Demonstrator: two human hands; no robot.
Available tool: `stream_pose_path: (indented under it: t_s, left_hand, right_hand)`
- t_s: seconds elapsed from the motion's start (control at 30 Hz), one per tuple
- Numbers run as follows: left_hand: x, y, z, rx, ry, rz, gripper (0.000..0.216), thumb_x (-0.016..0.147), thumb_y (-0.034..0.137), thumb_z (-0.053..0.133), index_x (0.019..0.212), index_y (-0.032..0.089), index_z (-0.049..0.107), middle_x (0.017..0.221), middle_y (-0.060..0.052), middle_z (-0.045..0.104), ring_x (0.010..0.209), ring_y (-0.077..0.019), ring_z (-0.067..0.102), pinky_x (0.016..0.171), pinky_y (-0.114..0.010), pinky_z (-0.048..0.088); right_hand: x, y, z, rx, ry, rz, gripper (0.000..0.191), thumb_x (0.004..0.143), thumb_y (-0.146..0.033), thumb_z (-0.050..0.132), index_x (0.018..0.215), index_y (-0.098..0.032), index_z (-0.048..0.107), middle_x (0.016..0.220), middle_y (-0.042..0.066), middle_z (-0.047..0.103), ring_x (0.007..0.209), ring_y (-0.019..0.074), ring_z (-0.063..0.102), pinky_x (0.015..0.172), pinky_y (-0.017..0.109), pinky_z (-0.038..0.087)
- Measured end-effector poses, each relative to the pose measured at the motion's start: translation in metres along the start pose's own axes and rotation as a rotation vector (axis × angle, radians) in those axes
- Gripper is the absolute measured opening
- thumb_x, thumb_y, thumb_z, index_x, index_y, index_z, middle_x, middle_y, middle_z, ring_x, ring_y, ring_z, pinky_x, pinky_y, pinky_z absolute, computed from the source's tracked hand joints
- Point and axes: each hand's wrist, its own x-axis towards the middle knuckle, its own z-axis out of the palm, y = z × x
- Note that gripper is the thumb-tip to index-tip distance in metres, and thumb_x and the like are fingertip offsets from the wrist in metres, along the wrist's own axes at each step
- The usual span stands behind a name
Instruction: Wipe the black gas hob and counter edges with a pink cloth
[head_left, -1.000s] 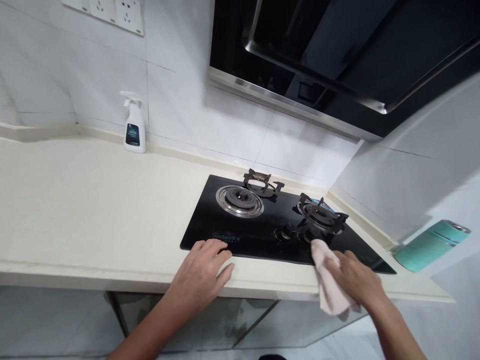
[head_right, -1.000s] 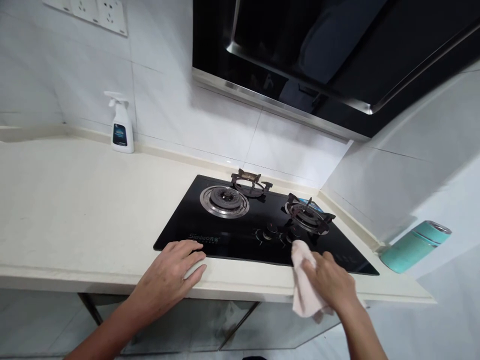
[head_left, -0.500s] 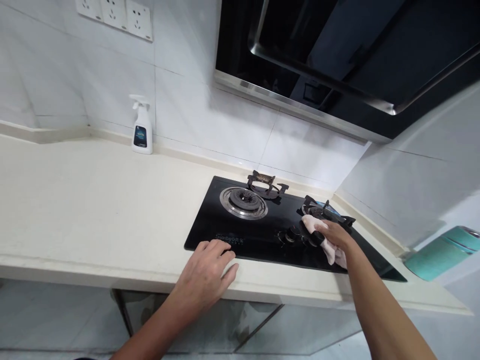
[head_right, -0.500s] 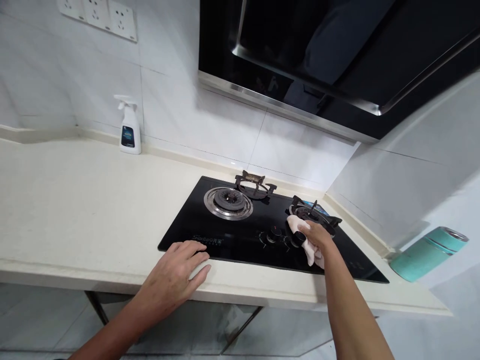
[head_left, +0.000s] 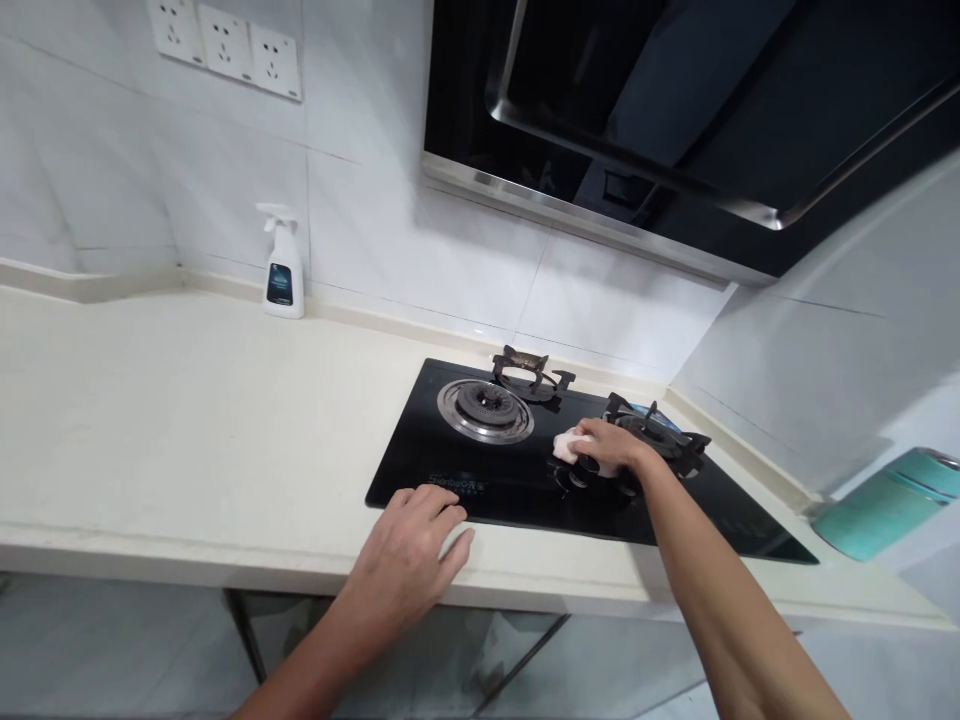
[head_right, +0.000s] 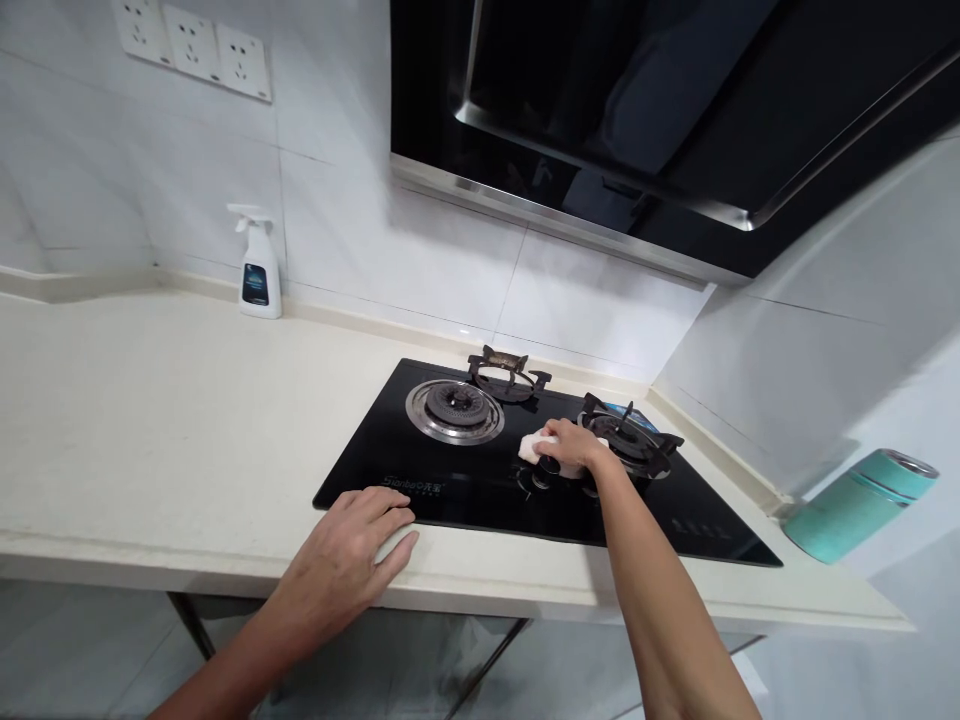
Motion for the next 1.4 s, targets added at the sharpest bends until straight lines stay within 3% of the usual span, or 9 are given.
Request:
stream_pose_path:
  t_s: [0.3, 0.43, 0.57, 0.73, 0.83, 1.0, 1.17, 1.27, 1.4]
  left_hand:
    - [0.001, 0.003, -0.001, 0.007, -0.029, -0.015, 0.015, 0.101, 0.018, 0.055, 0.101, 0.017, 0.07, 0.106, -0.009, 0.071, 0.103, -0.0263, 0.065, 0.086, -0.045, 0.049]
    - [-0.001, 0.003, -0.002, 0.007, 0.002, -0.034, 0.016, 0.101, 0.019, 0.054, 0.103, 0.017, 0.07, 0.11, -0.01, 0.071, 0.105, -0.0271, 0.064, 0.088, -0.045, 0.051]
    - [-0.003, -0.001, -0.003, 0.015, 0.023, -0.024, 0.016, 0.101, 0.021, 0.055, 0.105, 0.017, 0.07, 0.112, -0.011, 0.07, 0.106, -0.0281, 0.064, 0.087, -0.045, 0.051]
    - [-0.003, -0.005, -0.002, 0.0, 0.007, 0.003, 0.014, 0.1, 0.019, 0.057, 0.103, 0.017, 0.07, 0.107, -0.01, 0.071, 0.104, -0.0274, 0.065, 0.087, -0.043, 0.051]
    - [-0.004, -0.007, -0.001, 0.004, 0.019, 0.019, 0.014, 0.101, 0.019, 0.056, 0.104, 0.016, 0.07, 0.108, -0.01, 0.071, 0.105, -0.0276, 0.065, 0.087, -0.044, 0.051]
    - [-0.005, -0.011, 0.002, 0.025, 0.025, 0.04, 0.016, 0.102, 0.022, 0.055, 0.106, 0.018, 0.07, 0.109, -0.01, 0.072, 0.106, -0.0277, 0.065, 0.089, -0.045, 0.051]
    - [-0.004, -0.011, 0.001, 0.029, 0.019, 0.049, 0.016, 0.102, 0.022, 0.054, 0.106, 0.018, 0.07, 0.11, -0.01, 0.072, 0.108, -0.028, 0.065, 0.09, -0.045, 0.051]
    - [-0.003, -0.008, 0.001, 0.025, 0.034, 0.028, 0.017, 0.102, 0.021, 0.054, 0.104, 0.019, 0.07, 0.107, -0.009, 0.072, 0.104, -0.0266, 0.065, 0.087, -0.043, 0.052]
    - [0.0, -0.003, -0.001, 0.015, 0.039, 0.003, 0.017, 0.101, 0.02, 0.053, 0.101, 0.019, 0.07, 0.103, -0.009, 0.071, 0.098, -0.0246, 0.065, 0.083, -0.041, 0.051]
  right_hand:
    - [0.012, -0.083, 0.016, 0.029, -0.029, -0.139, 0.031, 0.092, -0.043, 0.066, 0.116, -0.023, 0.066, 0.12, 0.009, 0.061, 0.097, 0.0206, 0.064, 0.091, 0.032, 0.048]
    - [-0.015, -0.127, 0.033, 0.039, -0.007, -0.279, 0.034, 0.096, -0.043, 0.064, 0.123, -0.023, 0.062, 0.12, 0.008, 0.057, 0.1, 0.0213, 0.063, 0.099, 0.037, 0.045]
    - [-0.053, -0.145, 0.05, 0.084, 0.061, -0.39, 0.041, 0.094, -0.047, 0.067, 0.127, -0.025, 0.059, 0.123, 0.008, 0.055, 0.114, 0.023, 0.058, 0.105, 0.038, 0.042]
    - [-0.073, -0.135, 0.051, 0.017, 0.188, -0.25, 0.08, 0.084, -0.064, 0.075, 0.149, -0.025, 0.051, 0.155, 0.018, 0.043, 0.145, 0.0375, 0.039, 0.118, 0.054, 0.03]
    - [-0.083, -0.131, 0.049, -0.025, 0.121, -0.196, 0.088, 0.086, -0.069, 0.069, 0.157, -0.023, 0.045, 0.149, 0.02, 0.053, 0.138, 0.0394, 0.048, 0.115, 0.055, 0.034]
    - [-0.117, -0.118, 0.06, 0.026, 0.218, -0.328, 0.07, 0.088, -0.057, 0.071, 0.147, -0.023, 0.056, 0.132, 0.015, 0.065, 0.124, 0.0351, 0.058, 0.109, 0.05, 0.042]
    - [-0.158, -0.064, 0.066, 0.223, 0.296, -0.4, 0.047, 0.079, -0.035, 0.074, 0.124, -0.025, 0.067, 0.128, 0.009, 0.068, 0.121, 0.0299, 0.06, 0.108, 0.045, 0.044]
    - [-0.175, -0.021, 0.065, 0.402, 0.342, -0.223, 0.045, 0.073, -0.038, 0.075, 0.116, -0.025, 0.068, 0.12, 0.006, 0.072, 0.11, 0.0296, 0.065, 0.101, 0.045, 0.05]
    - [-0.17, 0.019, 0.055, 0.863, 0.684, 0.161, 0.062, 0.073, -0.055, 0.073, 0.125, -0.021, 0.064, 0.112, 0.009, 0.074, 0.097, 0.029, 0.07, 0.084, 0.041, 0.057]
